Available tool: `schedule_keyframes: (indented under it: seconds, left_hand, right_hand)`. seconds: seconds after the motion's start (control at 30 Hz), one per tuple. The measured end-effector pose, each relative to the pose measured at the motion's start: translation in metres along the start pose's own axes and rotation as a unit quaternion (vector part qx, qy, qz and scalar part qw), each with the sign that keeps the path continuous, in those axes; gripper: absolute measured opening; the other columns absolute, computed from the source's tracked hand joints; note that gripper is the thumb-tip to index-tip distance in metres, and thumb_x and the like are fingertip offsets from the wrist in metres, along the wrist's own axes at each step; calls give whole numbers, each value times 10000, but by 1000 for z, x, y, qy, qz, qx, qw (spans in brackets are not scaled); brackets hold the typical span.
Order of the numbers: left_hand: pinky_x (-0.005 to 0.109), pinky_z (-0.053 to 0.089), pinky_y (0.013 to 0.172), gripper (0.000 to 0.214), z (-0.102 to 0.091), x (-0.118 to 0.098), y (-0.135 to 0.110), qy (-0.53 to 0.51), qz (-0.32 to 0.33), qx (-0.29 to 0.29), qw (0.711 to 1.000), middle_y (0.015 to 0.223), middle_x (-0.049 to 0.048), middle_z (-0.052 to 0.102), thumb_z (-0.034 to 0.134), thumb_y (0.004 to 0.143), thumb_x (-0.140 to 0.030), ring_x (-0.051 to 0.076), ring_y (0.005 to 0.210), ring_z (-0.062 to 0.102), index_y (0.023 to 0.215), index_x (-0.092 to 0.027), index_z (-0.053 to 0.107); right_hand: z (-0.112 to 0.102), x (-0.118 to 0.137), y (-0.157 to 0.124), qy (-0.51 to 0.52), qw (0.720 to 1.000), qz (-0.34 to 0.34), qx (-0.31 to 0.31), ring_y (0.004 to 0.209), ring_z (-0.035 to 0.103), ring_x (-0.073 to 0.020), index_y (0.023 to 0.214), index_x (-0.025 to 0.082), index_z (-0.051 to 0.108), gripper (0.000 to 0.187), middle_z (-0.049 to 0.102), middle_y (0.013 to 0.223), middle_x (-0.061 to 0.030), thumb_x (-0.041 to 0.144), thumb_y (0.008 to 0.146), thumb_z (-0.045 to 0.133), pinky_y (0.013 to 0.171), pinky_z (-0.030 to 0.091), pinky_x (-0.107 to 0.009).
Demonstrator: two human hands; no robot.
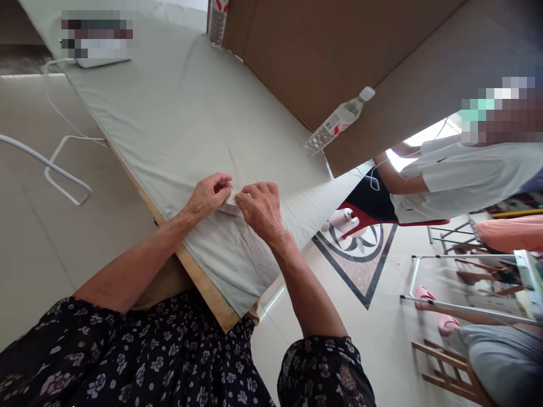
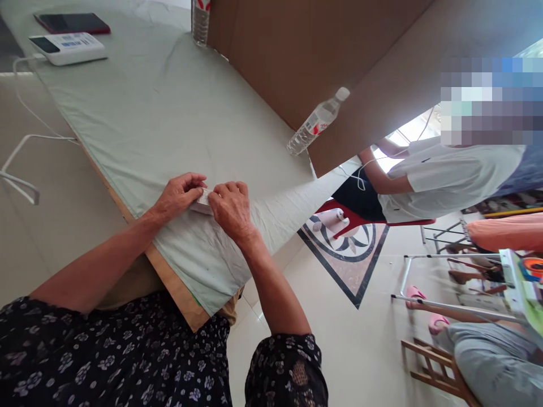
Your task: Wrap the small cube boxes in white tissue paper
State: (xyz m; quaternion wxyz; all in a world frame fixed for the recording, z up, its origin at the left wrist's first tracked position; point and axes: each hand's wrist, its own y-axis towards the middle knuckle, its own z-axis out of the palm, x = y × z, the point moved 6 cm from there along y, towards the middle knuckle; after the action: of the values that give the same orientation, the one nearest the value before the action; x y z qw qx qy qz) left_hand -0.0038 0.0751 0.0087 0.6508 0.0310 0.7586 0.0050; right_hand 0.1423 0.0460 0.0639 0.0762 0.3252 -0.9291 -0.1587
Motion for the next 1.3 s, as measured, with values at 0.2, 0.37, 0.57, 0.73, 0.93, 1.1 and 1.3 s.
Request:
schedule_keyframes:
  seconds: [0.2,0.37,0.57,0.73,0.93,1.1,1.3]
  left_hand:
    - [466,520,1073,606,8,-4,-5,132,59,33,989,1241,132,727,667,758,-343,280,1174,655,1334,-159,627]
    - [440,517,1067,780,11,-8,-8,148,81,55,984,1294,120,682,694,761,-337,262,1152,646,1496,-177,490]
    - [394,528,1011,804,12,-18,-11,97,160,51,981,1396,132,588,714,736,-287,264,1213,587,1511,-223,506]
    - [405,529,982,707,10,-15,-9,38,107,62,992,1417,133,588,717,779,-445,262,1166,603,1436,-222,582]
    - [331,523,755,605,15,-3,-6,2,15,111,994,913,51,686,678,801,-556,183,785,616,1245,-145,700]
    - [318,511,720,616,14,-1,-5,-8,1,84,996,892,49,673,703,741,-452,178,762,611,1261,-122,692]
    - [305,495,689,620,12,-8,-7,-7,28,79,996,860,30,653,700,740,-474,158,717,576,1258,-133,673]
  right_hand:
    - [3,-17,9,45,994,82,-55,914,611,-200,905,217,662,176,748,970,-44,188,1001,517,906,365,-377]
    - [1,-35,25,67,987,119,-83,926,619,-201,916,221,607,164,721,945,-46,195,1002,470,899,376,-373]
    - [-11,-65,51,103,976,153,-112,931,611,-204,907,228,575,147,699,970,-49,233,1013,473,905,395,-386]
    - [-9,-97,73,176,956,190,-139,866,589,-170,871,225,561,155,667,897,-13,275,1007,506,867,422,-345]
    - [-7,-122,53,277,900,261,-212,855,603,-153,941,222,581,150,656,898,-11,347,983,508,847,476,-317]
    - [-28,-88,2,260,882,297,-256,746,574,-145,908,231,577,225,647,835,-1,446,963,537,762,481,-312]
    - [3,-39,-1,186,938,287,-56,736,591,-166,844,234,604,192,681,832,-8,413,869,670,763,459,-334]
